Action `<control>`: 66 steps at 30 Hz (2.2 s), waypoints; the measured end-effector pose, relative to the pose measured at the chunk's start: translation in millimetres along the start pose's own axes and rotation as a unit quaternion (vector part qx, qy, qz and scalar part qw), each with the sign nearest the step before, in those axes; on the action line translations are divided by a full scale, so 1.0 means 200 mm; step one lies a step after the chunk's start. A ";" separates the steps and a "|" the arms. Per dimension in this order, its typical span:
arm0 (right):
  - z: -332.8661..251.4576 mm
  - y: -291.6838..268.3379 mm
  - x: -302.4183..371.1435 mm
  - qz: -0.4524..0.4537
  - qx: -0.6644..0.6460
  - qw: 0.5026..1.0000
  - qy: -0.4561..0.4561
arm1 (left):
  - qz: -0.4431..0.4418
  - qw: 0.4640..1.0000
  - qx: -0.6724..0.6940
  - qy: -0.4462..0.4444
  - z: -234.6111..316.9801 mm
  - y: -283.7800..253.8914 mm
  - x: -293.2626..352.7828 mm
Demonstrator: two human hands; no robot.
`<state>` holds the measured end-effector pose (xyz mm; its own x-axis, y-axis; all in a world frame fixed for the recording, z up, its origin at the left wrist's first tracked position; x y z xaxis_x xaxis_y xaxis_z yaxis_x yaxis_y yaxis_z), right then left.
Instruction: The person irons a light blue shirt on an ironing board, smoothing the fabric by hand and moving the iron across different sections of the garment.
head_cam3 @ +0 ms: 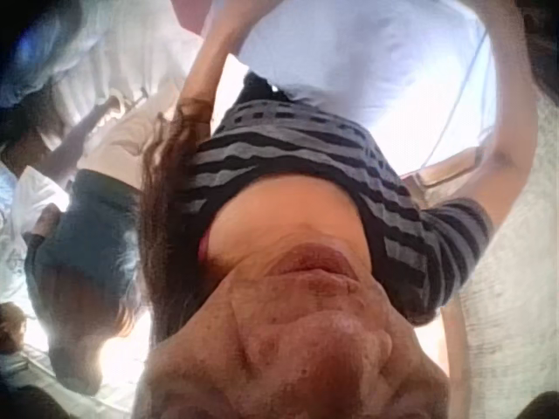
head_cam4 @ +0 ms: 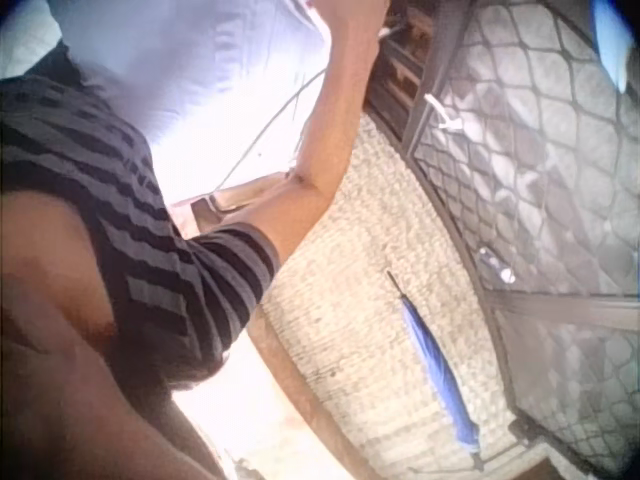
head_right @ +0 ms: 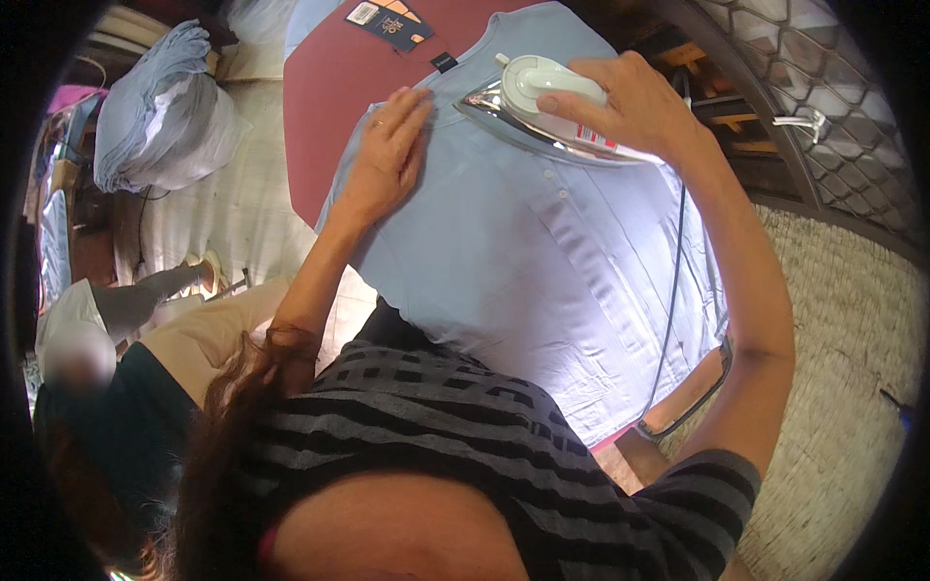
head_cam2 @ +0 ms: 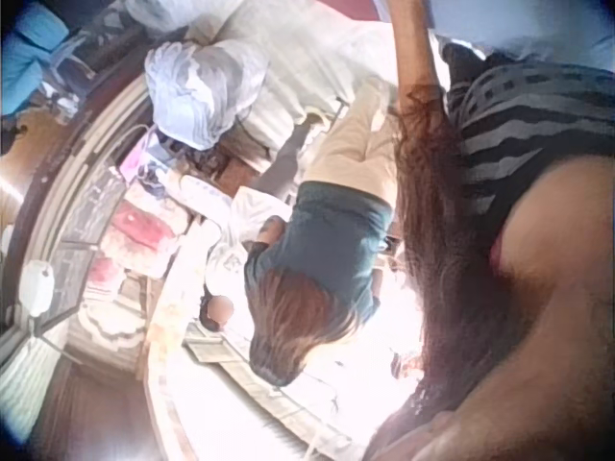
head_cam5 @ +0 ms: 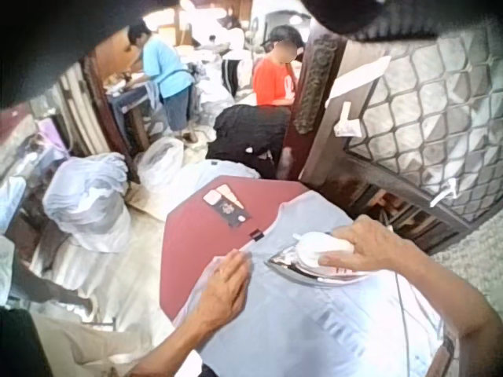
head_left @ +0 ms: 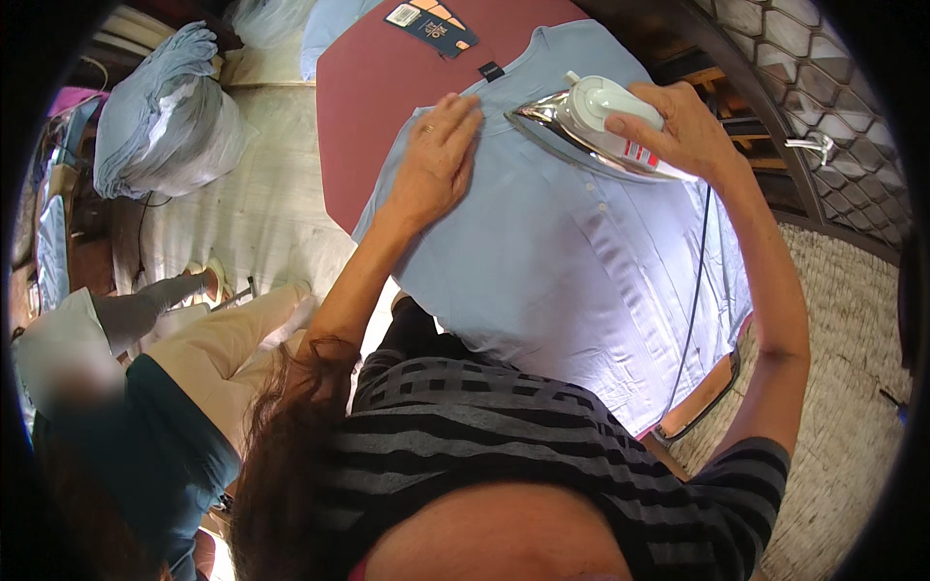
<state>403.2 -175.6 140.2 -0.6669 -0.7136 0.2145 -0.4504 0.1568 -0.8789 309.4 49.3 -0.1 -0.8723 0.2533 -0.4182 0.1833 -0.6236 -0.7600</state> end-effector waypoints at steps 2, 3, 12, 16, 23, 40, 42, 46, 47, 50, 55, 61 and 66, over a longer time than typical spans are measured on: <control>0.04 0.03 -0.07 -0.034 0.020 0.999 -0.016 | 0.053 0.996 -0.032 -0.067 -0.01 -0.05 0.01; 0.07 0.05 -0.10 -0.033 0.038 0.998 -0.028 | 0.071 0.991 -0.056 -0.097 -0.02 -0.06 0.01; 0.01 0.08 -0.27 -0.034 0.045 0.985 -0.165 | 0.100 0.965 -0.052 -0.235 -0.16 -0.09 0.03; 0.15 0.07 -0.19 -0.017 0.056 0.983 -0.176 | 0.121 0.963 -0.032 -0.237 -0.16 -0.09 0.03; -0.01 0.12 -0.29 -0.005 0.075 0.979 -0.190 | 0.134 0.956 0.056 -0.255 -0.18 -0.09 0.02; -0.21 0.19 -0.39 -0.003 0.057 0.996 -0.071 | 0.099 0.953 0.070 -0.277 -0.30 -0.15 0.02; -0.21 0.20 -0.39 -0.010 0.051 0.997 -0.056 | 0.092 0.955 0.069 -0.274 -0.29 -0.15 0.03; -0.24 0.24 -0.44 -0.002 0.062 0.996 -0.060 | 0.138 0.953 0.061 -0.263 -0.30 -0.19 0.09; -0.25 0.25 -0.45 0.004 0.073 0.995 -0.072 | 0.128 0.949 0.064 -0.279 -0.28 -0.20 0.12; -0.27 0.26 -0.43 0.046 0.098 0.989 -0.098 | 0.100 0.945 0.067 -0.302 -0.17 -0.25 0.23; -0.33 0.29 -0.48 0.006 0.047 0.998 -0.043 | 0.104 0.944 0.012 -0.313 -0.11 -0.26 0.41; -0.35 0.29 -0.48 0.000 0.052 0.998 -0.043 | 0.193 0.935 0.009 -0.298 -0.12 -0.23 0.49; -0.44 0.33 -0.49 0.023 0.016 0.996 -0.084 | 0.191 0.940 0.010 -0.283 -0.13 -0.22 0.49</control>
<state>387.1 -35.7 98.6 -0.5764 -0.8109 0.1009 -0.4010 0.1731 -0.8996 227.4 120.7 -20.8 -0.8470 -0.4220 -0.3234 0.5287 -0.6050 -0.5953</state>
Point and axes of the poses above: each hand's wrist, its own x-axis away from the middle knuckle, its own y-axis out of the palm, z = x × y, the point moved 5 cm from there along -x, towards the middle knuckle, and after that the axes turned 7 degrees about -z, right-handed, at the moved point
